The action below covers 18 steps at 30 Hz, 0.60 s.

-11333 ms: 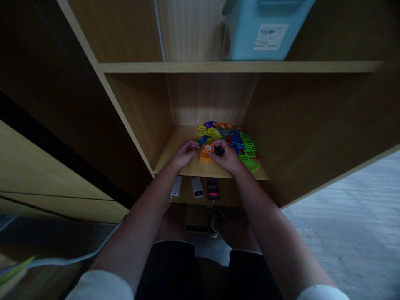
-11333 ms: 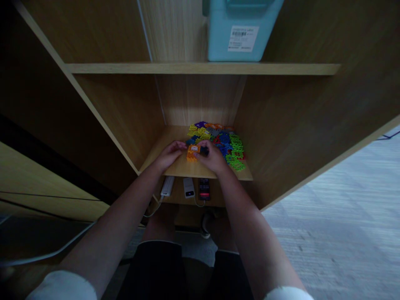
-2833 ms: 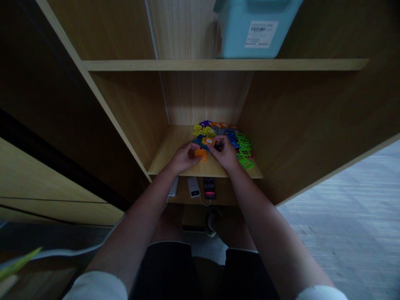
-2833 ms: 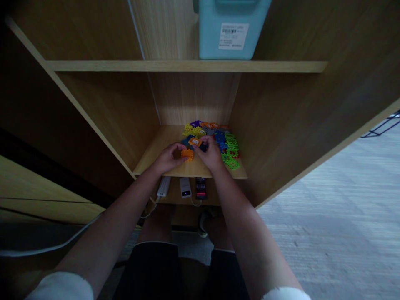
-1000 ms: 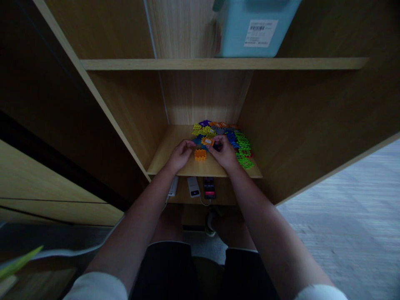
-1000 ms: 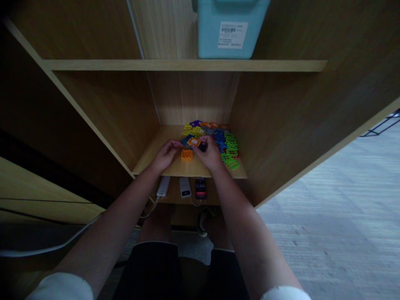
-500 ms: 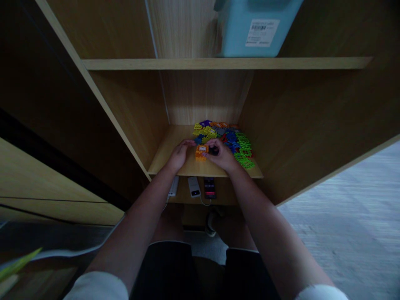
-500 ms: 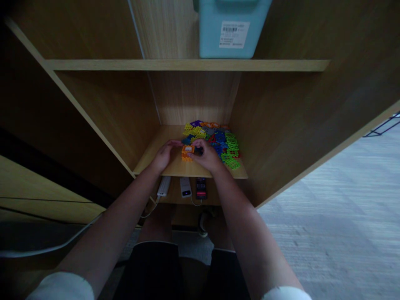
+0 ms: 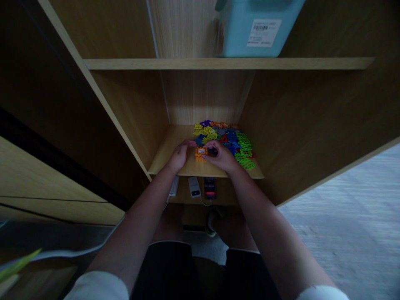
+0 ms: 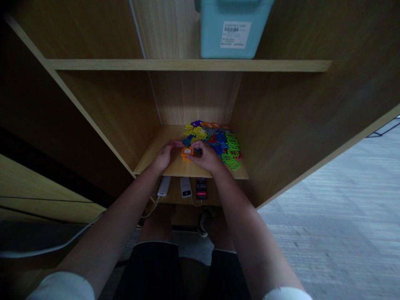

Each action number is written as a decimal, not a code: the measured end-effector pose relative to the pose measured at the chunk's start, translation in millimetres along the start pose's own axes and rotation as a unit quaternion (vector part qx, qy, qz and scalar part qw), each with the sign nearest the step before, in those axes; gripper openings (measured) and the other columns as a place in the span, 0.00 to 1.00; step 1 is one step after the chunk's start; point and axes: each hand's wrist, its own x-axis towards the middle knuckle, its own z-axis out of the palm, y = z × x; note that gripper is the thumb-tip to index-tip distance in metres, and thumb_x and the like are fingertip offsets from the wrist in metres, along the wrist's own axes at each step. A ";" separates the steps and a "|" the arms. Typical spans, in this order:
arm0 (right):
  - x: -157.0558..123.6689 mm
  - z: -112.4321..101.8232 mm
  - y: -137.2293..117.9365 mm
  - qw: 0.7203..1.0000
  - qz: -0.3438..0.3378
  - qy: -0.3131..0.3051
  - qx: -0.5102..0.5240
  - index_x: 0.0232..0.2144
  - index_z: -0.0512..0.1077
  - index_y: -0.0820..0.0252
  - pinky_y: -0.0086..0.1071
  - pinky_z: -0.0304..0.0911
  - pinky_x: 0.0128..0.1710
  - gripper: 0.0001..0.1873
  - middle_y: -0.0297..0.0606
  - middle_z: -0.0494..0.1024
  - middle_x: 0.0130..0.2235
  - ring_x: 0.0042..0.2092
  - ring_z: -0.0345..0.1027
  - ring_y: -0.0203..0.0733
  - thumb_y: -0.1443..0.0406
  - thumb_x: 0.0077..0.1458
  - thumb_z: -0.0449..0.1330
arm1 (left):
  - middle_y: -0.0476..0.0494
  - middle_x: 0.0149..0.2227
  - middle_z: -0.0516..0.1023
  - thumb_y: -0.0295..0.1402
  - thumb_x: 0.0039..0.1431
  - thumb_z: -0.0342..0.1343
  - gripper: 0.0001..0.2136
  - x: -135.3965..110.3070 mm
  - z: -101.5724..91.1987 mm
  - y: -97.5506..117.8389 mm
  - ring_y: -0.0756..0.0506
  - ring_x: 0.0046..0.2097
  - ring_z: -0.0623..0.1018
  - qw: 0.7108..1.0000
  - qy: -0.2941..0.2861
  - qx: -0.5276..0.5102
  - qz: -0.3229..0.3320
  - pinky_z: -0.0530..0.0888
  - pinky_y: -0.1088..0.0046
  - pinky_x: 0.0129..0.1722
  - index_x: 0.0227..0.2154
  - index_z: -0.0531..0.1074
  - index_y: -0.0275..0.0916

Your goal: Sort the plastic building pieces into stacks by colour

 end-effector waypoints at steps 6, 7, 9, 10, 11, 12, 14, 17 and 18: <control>-0.1 -0.1 1.1 1.000 -0.002 -0.005 -0.003 0.48 0.73 0.48 0.47 0.71 0.58 0.23 0.38 0.82 0.51 0.54 0.78 0.50 0.54 0.54 0.75 | 0.39 0.49 0.86 0.39 0.74 0.42 0.20 -0.6 -0.9 -0.2 0.39 0.55 0.82 1.000 -0.003 0.003 0.013 0.72 0.54 0.67 0.45 0.80 0.40; -0.1 -0.1 1.2 1.000 -0.001 -0.007 -0.004 0.48 0.72 0.48 0.47 0.71 0.58 0.23 0.38 0.82 0.52 0.55 0.78 0.50 0.55 0.54 0.75 | 0.39 0.49 0.86 0.39 0.73 0.42 0.19 -0.3 -1.0 -1.0 0.39 0.55 0.82 1.000 -0.003 0.003 0.015 0.72 0.54 0.67 0.45 0.80 0.40; -0.2 0.1 1.2 1.000 0.000 -0.008 -0.005 0.49 0.72 0.48 0.47 0.71 0.59 0.23 0.38 0.82 0.52 0.55 0.77 0.50 0.55 0.54 0.75 | 0.39 0.48 0.86 0.39 0.73 0.43 0.18 0.6 -1.0 -2.7 0.39 0.54 0.83 1.000 -0.002 0.002 0.020 0.73 0.54 0.66 0.44 0.79 0.40; -0.2 0.1 1.1 1.000 0.000 -0.007 -0.006 0.49 0.72 0.48 0.48 0.71 0.59 0.23 0.38 0.82 0.52 0.55 0.77 0.50 0.55 0.54 0.74 | 0.39 0.48 0.86 0.39 0.73 0.43 0.18 0.9 -1.1 -3.4 0.39 0.55 0.83 1.000 -0.002 0.002 0.023 0.73 0.55 0.66 0.44 0.79 0.41; -0.3 0.0 1.0 1.000 0.000 -0.007 -0.008 0.49 0.72 0.48 0.48 0.71 0.59 0.23 0.38 0.82 0.52 0.55 0.77 0.50 0.55 0.55 0.74 | 0.40 0.48 0.86 0.39 0.73 0.43 0.18 1.0 -1.2 -3.9 0.40 0.55 0.83 1.000 -0.002 0.004 0.026 0.73 0.55 0.66 0.44 0.79 0.41; -0.3 -0.1 0.9 1.000 -0.001 -0.007 -0.010 0.49 0.72 0.48 0.48 0.71 0.59 0.23 0.38 0.82 0.52 0.55 0.77 0.50 0.55 0.55 0.74 | 0.40 0.48 0.86 0.38 0.73 0.43 0.18 1.0 -1.3 -3.9 0.40 0.55 0.83 1.000 -0.003 0.007 0.028 0.73 0.55 0.66 0.44 0.79 0.41; -0.3 -0.3 0.6 1.000 -0.001 -0.008 -0.010 0.49 0.72 0.48 0.48 0.71 0.59 0.23 0.38 0.82 0.52 0.55 0.77 0.50 0.55 0.55 0.74 | 0.40 0.48 0.86 0.38 0.73 0.43 0.18 0.4 -1.3 -2.8 0.40 0.55 0.83 0.999 -0.004 0.013 0.029 0.73 0.55 0.66 0.44 0.79 0.41; -0.7 -0.6 0.9 1.000 0.001 -0.009 -0.008 0.50 0.72 0.48 0.48 0.70 0.59 0.23 0.38 0.82 0.52 0.55 0.77 0.51 0.55 0.54 0.74 | 0.40 0.48 0.86 0.37 0.72 0.43 0.17 -1.0 -0.7 0.9 0.40 0.55 0.83 1.000 -0.003 0.015 0.024 0.74 0.56 0.65 0.45 0.79 0.40; -0.9 -0.7 1.2 1.000 0.002 -0.010 -0.009 0.50 0.72 0.48 0.48 0.70 0.59 0.23 0.38 0.82 0.52 0.55 0.77 0.51 0.55 0.54 0.74 | 0.40 0.48 0.86 0.36 0.72 0.44 0.17 -1.5 -0.4 2.2 0.40 0.55 0.83 1.000 -0.002 0.013 0.021 0.74 0.56 0.65 0.44 0.78 0.40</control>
